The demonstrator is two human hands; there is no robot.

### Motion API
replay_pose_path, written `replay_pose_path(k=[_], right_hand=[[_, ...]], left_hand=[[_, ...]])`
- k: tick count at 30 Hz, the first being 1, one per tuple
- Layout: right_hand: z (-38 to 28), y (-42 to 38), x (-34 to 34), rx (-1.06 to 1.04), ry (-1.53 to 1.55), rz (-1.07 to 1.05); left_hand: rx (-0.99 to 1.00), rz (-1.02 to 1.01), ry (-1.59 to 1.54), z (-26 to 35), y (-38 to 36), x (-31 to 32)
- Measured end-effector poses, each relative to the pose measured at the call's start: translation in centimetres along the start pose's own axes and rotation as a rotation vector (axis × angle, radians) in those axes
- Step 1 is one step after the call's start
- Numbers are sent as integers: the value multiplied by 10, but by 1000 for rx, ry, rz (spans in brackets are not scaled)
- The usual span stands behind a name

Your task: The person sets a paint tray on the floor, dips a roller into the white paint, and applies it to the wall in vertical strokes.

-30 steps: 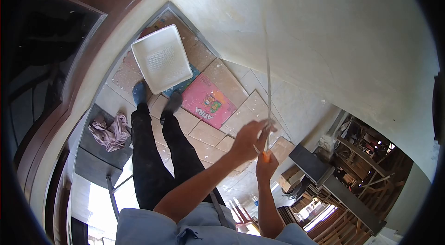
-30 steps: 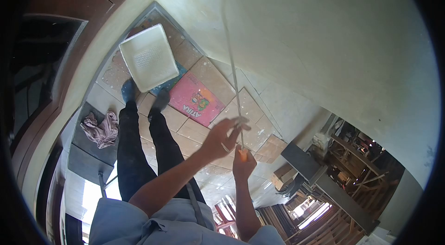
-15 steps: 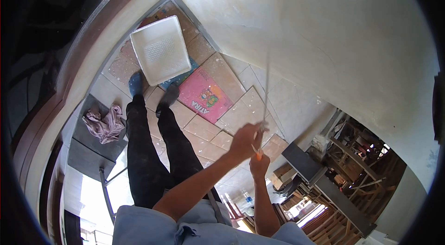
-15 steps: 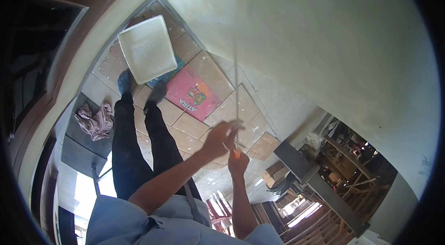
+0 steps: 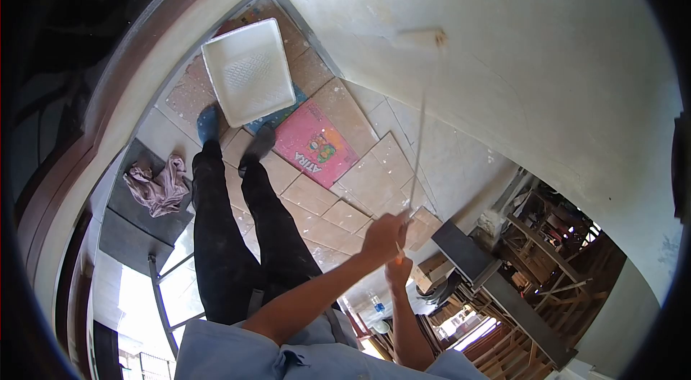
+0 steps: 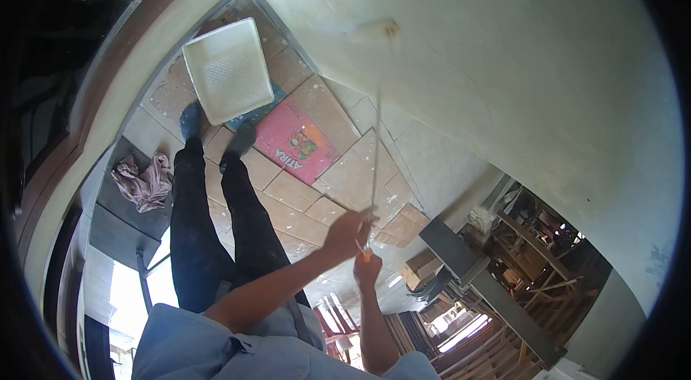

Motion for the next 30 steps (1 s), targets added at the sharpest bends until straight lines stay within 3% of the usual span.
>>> replay_pose_path(k=[3,5,7,10,13,15,16,20,26,30], right_hand=[[-68,12,56,-76,-11,15],[-81,21,88,-70,2,16],[-105,18,109,-55,61,12],[-83,14,96,-111,103,19],[-41,3,54,-81,162,43],[-12,-9,24,-74,118,92],[-10,-11,16,-70,98,117],[-23,-5,29,-104,168,127],[-122,30,107,-27,-63,117],[-91,32,78,-39,-39,206]], left_hand=[[-40,115,10,-16,22,-44],[36,400,31,-18,35,-82],[15,576,-259,-3,39,-115],[67,522,-146,-7,36,-90],[-33,243,10,-8,14,-37],[34,184,-36,7,-2,-22],[31,184,110,10,-6,-13],[-7,252,116,4,2,-22],[66,615,51,-9,56,-114],[1,463,162,0,48,-88]])
Point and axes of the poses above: each hand's wrist, its own y-axis towards the middle knuckle, its own x-axis out of the palm, z = x × y, the point moved 6 cm from there along y, towards the middle knuckle, and after that the axes turned 15 degrees about y, right-handed, at the moved point
